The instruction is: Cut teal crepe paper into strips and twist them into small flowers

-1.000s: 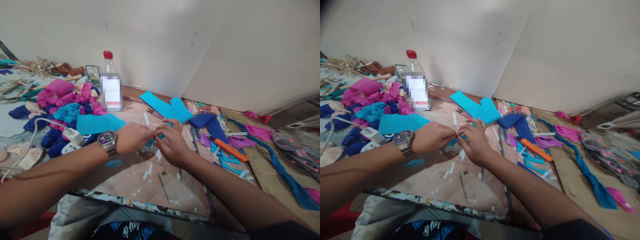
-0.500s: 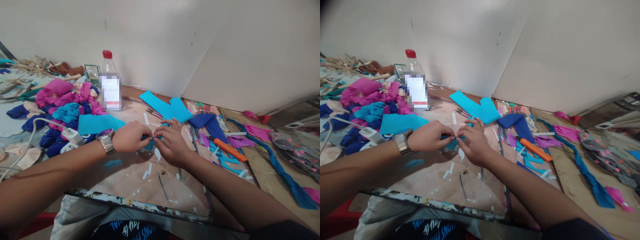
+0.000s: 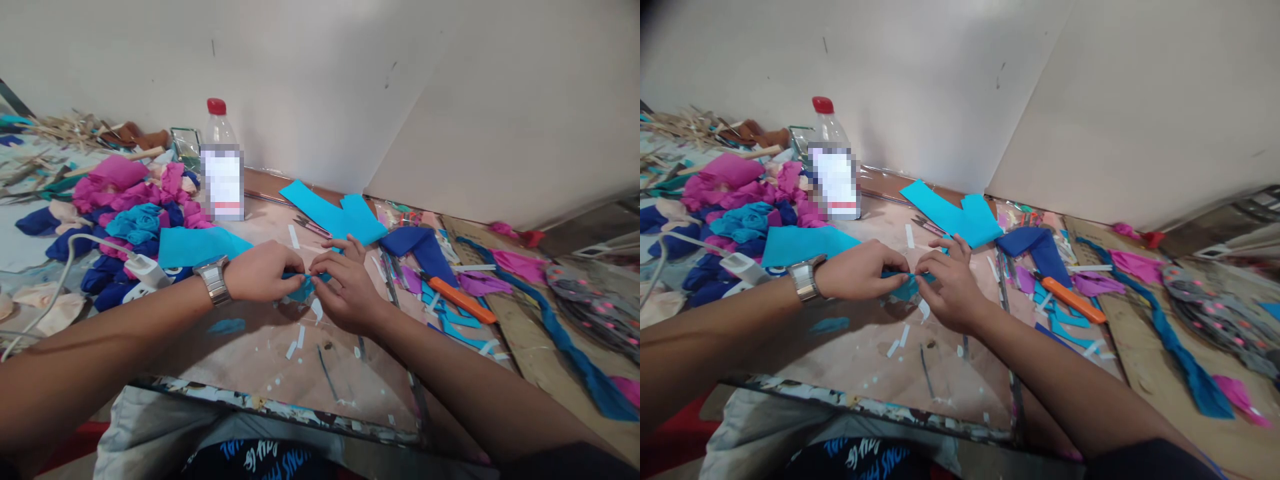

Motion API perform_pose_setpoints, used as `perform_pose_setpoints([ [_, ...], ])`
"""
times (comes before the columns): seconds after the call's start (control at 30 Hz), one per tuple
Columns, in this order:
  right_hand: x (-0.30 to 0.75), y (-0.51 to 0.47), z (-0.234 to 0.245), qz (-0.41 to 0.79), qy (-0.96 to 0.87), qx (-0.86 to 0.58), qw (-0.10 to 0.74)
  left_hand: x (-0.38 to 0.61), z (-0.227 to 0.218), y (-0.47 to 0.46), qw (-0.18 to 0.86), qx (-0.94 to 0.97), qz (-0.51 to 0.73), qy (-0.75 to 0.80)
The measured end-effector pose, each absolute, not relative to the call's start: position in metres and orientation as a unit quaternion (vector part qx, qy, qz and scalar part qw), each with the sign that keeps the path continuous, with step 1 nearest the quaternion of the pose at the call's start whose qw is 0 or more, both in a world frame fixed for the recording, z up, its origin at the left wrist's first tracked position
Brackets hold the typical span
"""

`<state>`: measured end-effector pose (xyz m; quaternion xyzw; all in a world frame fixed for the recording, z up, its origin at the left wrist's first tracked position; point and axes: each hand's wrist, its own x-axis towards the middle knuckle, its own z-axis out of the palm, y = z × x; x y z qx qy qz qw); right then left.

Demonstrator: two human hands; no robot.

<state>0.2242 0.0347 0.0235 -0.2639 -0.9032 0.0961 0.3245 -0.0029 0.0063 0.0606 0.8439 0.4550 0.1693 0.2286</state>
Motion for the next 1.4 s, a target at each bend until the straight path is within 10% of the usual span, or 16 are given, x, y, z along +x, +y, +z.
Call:
perform_pose_setpoints([
  [1.4, 0.2252, 0.0327, 0.0259, 0.046, -0.916, -0.238, 0.32, -0.0064, 0.06, 0.0113, 0.353, 0.816, 0.096, 0.447],
])
